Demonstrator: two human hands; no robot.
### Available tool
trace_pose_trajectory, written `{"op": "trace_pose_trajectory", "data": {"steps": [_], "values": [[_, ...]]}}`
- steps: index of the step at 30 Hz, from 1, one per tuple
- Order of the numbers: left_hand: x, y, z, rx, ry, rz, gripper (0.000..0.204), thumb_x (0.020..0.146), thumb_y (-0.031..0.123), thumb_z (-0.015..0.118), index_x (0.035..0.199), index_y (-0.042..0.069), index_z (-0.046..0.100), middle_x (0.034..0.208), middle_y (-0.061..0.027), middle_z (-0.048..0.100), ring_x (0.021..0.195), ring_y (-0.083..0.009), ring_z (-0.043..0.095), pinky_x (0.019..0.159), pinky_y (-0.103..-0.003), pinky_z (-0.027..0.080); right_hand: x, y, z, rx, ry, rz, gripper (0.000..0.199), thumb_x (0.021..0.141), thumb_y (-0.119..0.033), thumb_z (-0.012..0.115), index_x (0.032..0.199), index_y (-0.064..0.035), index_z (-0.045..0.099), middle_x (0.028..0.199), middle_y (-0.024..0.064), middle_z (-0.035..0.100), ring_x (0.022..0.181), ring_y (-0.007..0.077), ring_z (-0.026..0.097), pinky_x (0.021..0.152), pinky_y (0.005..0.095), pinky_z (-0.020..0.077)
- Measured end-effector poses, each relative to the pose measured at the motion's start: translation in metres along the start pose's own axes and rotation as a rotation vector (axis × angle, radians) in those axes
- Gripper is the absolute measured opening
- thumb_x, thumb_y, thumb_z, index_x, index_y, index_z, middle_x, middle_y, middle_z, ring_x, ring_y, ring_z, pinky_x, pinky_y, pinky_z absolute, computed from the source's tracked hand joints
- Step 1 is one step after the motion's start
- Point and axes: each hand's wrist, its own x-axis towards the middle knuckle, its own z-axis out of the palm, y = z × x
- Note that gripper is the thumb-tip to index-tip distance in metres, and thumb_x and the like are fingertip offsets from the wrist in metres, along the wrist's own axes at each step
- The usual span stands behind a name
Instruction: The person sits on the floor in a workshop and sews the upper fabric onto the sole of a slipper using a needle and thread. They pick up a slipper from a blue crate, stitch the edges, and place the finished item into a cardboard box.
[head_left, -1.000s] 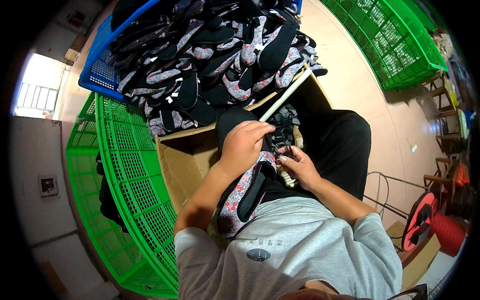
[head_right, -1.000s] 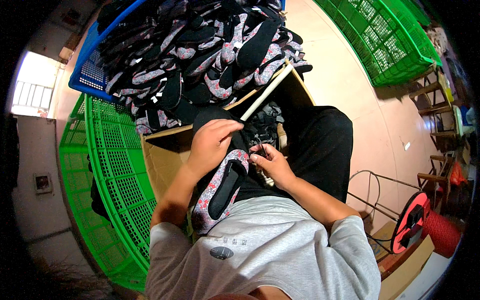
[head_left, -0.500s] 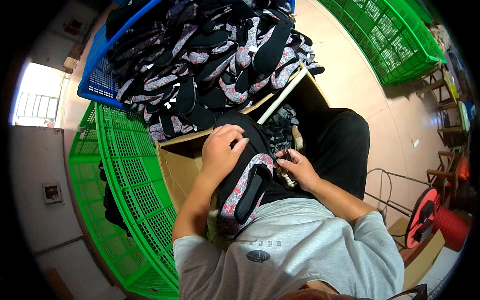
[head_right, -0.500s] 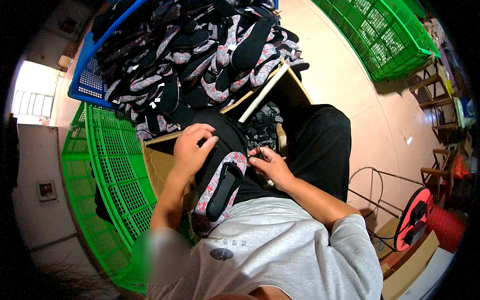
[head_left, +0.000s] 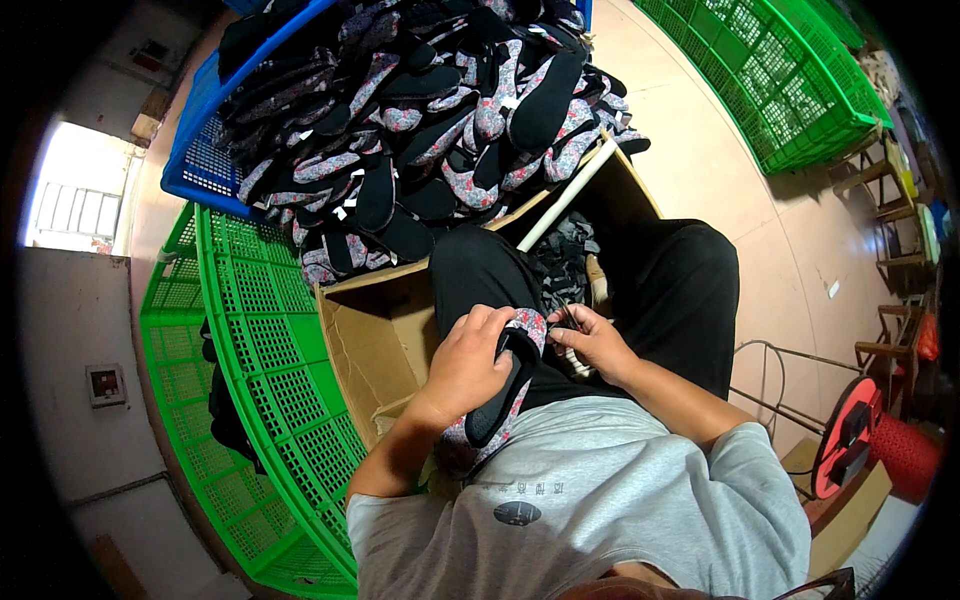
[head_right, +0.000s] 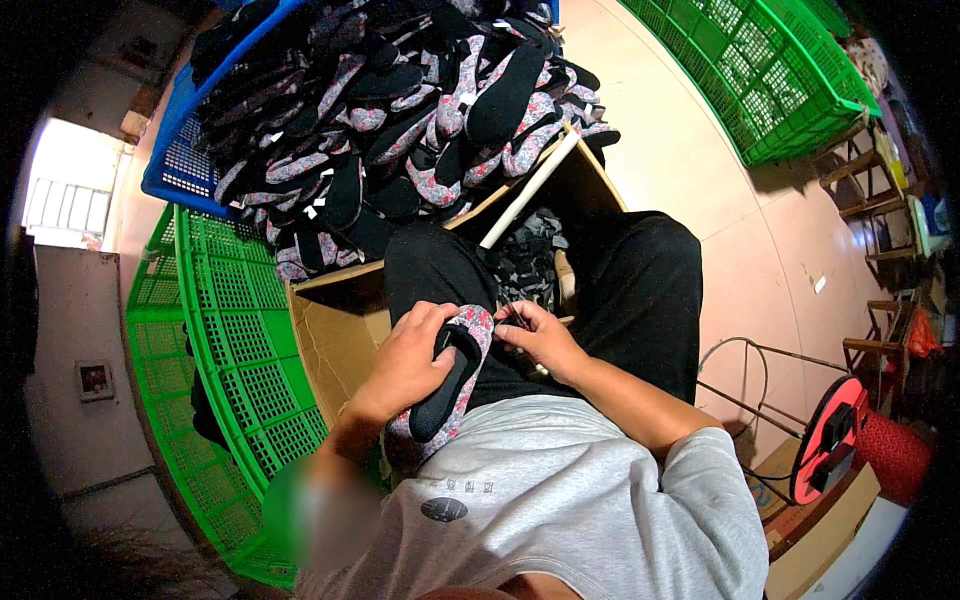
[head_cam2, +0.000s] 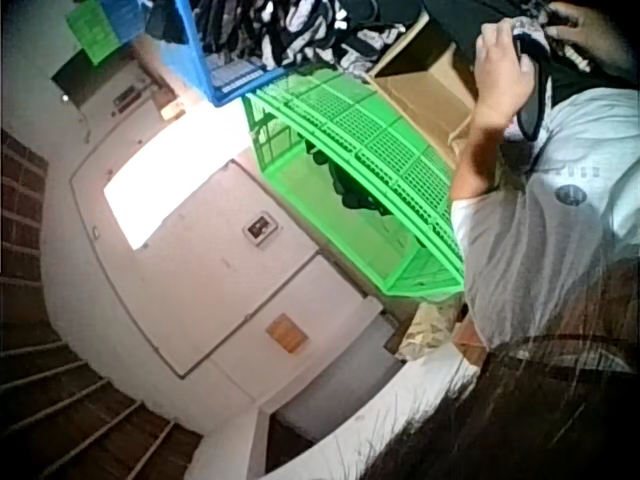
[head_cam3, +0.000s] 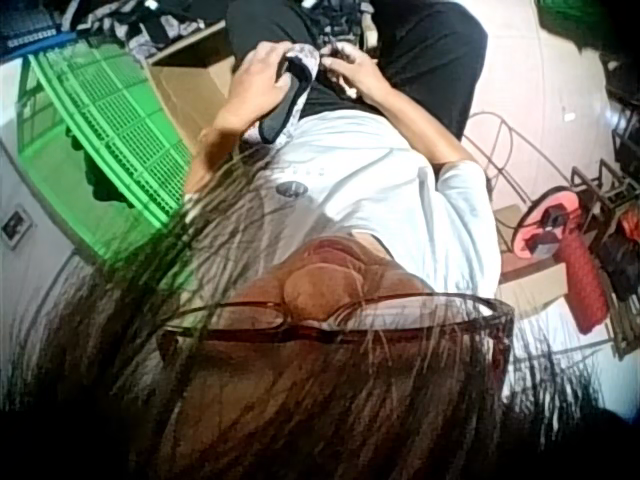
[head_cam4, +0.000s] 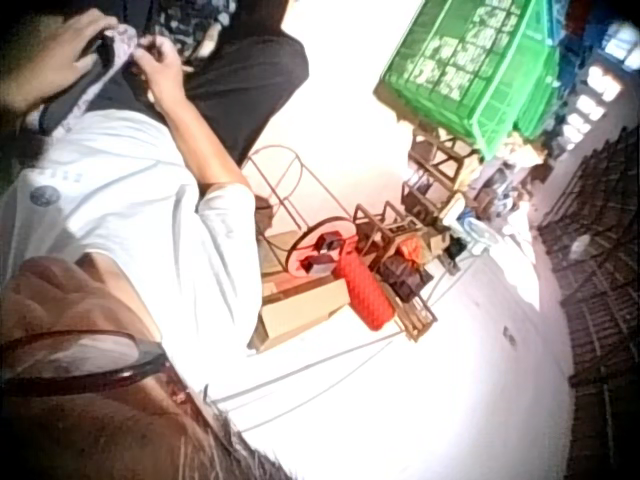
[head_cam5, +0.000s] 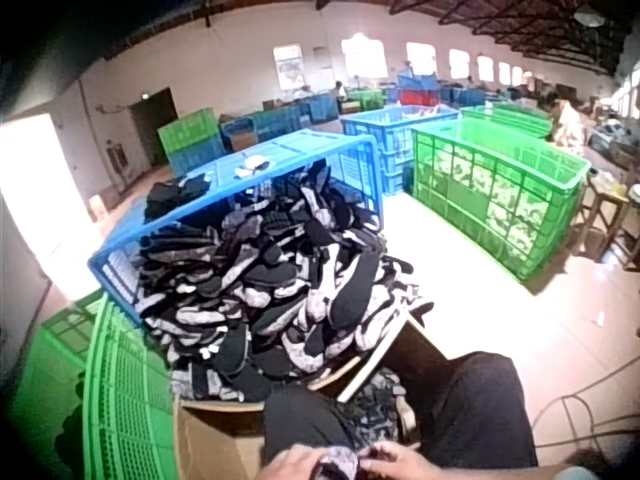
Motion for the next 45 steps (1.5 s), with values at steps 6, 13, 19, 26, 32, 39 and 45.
{"op": "trace_pose_trajectory", "data": {"steps": [6,13,19,26,32,39,45], "values": [[-0.004,-0.02,0.005,-0.01,0.026,-0.082,0.034,0.072,-0.002,0.055,0.105,0.005,0.058,0.101,-0.0163,0.058,0.097,-0.0387,0.057,0.083,-0.044,0.048,0.0,-0.002,0.002,0.024,0.021,0.003,0.026,0.093,-0.014,0.066,0.116,-0.0077,0.055,0.089,0.0017,0.065,0.072,0.0056,0.059,0.055,0.0169,0.0402],[-0.011,-0.018,-0.005,-0.2,0.056,-0.142,0.026,0.072,-0.009,0.052,0.096,0.0,0.056,0.093,-0.0173,0.058,0.09,-0.0338,0.058,0.082,-0.033,0.046,0.021,-0.006,0.011,-0.205,-0.025,-0.18,0.044,0.091,-0.002,0.06,0.134,-0.0036,0.05,0.109,0.006,0.063,0.078,0.0098,0.063,0.074,0.0241,0.051],[-0.015,-0.04,0.009,-0.402,0.185,-0.127,0.017,0.077,-0.006,0.062,0.091,0.002,0.059,0.084,-0.0018,0.058,0.084,-0.012,0.056,0.079,-0.026,0.045,0.033,0.029,0.018,-0.199,-0.135,-0.19,0.024,0.093,-0.009,0.064,0.115,-0.002,0.059,0.094,0.0032,0.063,0.075,0.0098,0.065,0.068,0.0244,0.051],[-0.017,-0.07,0.016,-1.244,0.203,-0.483,0.014,0.084,-0.005,0.064,0.092,0.006,0.06,0.084,0.0026,0.059,0.075,-0.0058,0.056,0.069,-0.021,0.048,0.024,-0.005,0.006,-0.174,-0.097,0.037,0.024,0.096,-0.028,0.064,0.084,-0.0075,0.061,0.074,-0.0023,0.06,0.061,0.0053,0.06,0.05,0.0199,0.0393],[-0.014,-0.068,0.017,-1.19,0.154,-0.445,0.015,0.083,-0.007,0.062,0.091,0.006,0.061,0.083,0.002,0.059,0.077,-0.0067,0.056,0.069,-0.021,0.048,0.016,-0.024,0.006,0.177,0.057,0.036,0.018,0.091,-0.02,0.065,0.08,-0.0107,0.055,0.069,-0.0007,0.056,0.052,0.0091,0.055,0.045,0.0215,0.0375],[-0.018,-0.049,0.031,-0.569,0.267,-0.195,0.018,0.075,-0.01,0.054,0.086,0.002,0.06,0.082,-0.0003,0.058,0.082,-0.0119,0.056,0.076,-0.024,0.044,0.016,-0.035,0.01,0.274,0.189,-0.064,0.018,0.087,-0.017,0.064,0.074,-0.0122,0.051,0.063,-0.0013,0.053,0.047,0.0087,0.052,0.041,0.0203,0.033],[-0.025,-0.016,0.057,-0.178,0.54,0.083,0.036,0.061,-0.015,0.043,0.091,-0.002,0.058,0.091,-0.017,0.056,0.086,-0.0339,0.057,0.08,-0.035,0.047,0.018,-0.046,0.014,0.357,0.317,-0.045,0.021,0.085,-0.018,0.065,0.073,-0.0138,0.048,0.062,-0.0026,0.047,0.046,0.0082,0.047,0.04,0.0204,0.0291]]}}
